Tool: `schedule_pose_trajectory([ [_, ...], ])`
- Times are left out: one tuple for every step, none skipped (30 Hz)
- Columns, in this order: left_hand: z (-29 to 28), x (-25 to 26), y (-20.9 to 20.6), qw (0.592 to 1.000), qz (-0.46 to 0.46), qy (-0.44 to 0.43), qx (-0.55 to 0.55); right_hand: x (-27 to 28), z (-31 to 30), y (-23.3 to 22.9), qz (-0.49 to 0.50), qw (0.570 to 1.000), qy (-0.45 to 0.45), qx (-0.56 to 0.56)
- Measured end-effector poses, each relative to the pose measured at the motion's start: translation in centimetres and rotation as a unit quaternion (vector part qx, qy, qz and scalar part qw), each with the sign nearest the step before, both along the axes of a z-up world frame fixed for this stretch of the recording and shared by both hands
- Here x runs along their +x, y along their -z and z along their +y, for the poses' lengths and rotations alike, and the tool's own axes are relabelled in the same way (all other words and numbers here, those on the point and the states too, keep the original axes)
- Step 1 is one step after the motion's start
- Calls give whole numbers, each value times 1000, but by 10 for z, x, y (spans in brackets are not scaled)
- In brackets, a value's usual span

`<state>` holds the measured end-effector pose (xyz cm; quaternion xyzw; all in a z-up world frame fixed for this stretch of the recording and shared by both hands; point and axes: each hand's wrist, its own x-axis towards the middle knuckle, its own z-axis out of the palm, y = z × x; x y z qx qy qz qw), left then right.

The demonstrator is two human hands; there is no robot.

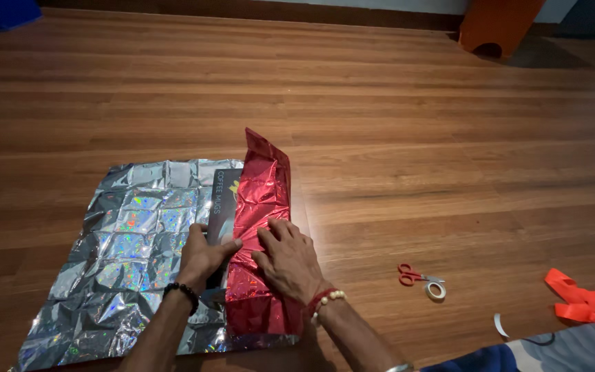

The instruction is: The person wraps a rectangular coffee mugs box with shiny red wrapping paper on a wooden floor. They fold the paper around the box, secure it with clear tape, and trim excess paper with scissors. The wrapped box is left on the floor.

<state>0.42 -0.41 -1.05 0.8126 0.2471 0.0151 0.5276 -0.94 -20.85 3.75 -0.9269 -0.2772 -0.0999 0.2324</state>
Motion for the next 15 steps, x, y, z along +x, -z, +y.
schedule_pose_trajectory([
  [2, 0, -1, 1000, 4, -3, -7, -1, 0, 1, -3, 1000, -6, 8],
  [4, 1, -1, 1000, 7, -6, -14, -1, 2, 2, -13, 1000, -1, -2],
  [5, 0, 0, 1000, 12, -8, -22, -2, 2, 4, -21, 1000, 5, -12],
  [7, -2, 0, 999, 15, -7, -31, -3, 2, 5, -29, 999, 11, -23],
  [9, -1, 0, 999, 17, -4, -40, -3, 2, 5, -10, 999, 14, -45],
  [10, 0, 0, 999, 20, -2, -49, -4, 2, 5, 8, 998, 18, -67],
  [11, 0, 0, 999, 19, -1, -42, -4, 4, 5, 27, 996, 19, -88],
  [12, 1, 0, 999, 18, -1, -35, -3, 6, 5, 38, 995, 21, -87],
  [12, 1, 0, 999, 18, 0, -29, -3, 6, 6, 49, 995, 24, -87],
  [10, 1, 1, 999, 15, 3, -38, -2, 6, 7, 61, 994, 26, -87],
  [10, 1, 1, 999, 10, 4, -46, 0, 7, 8, 39, 996, 27, -81],
  [10, 1, 0, 998, 5, 6, -55, 2, 8, 9, 17, 997, 28, -75],
  [10, 0, -1, 999, 7, 4, -45, 5, 10, 10, -5, 997, 29, -68],
  [9, -1, -2, 999, 8, 1, -36, 10, 12, 11, 6, 996, 35, -76],
  [8, -1, -3, 1000, 9, 0, -27, 16, 15, 12, 18, 995, 42, -84],
])
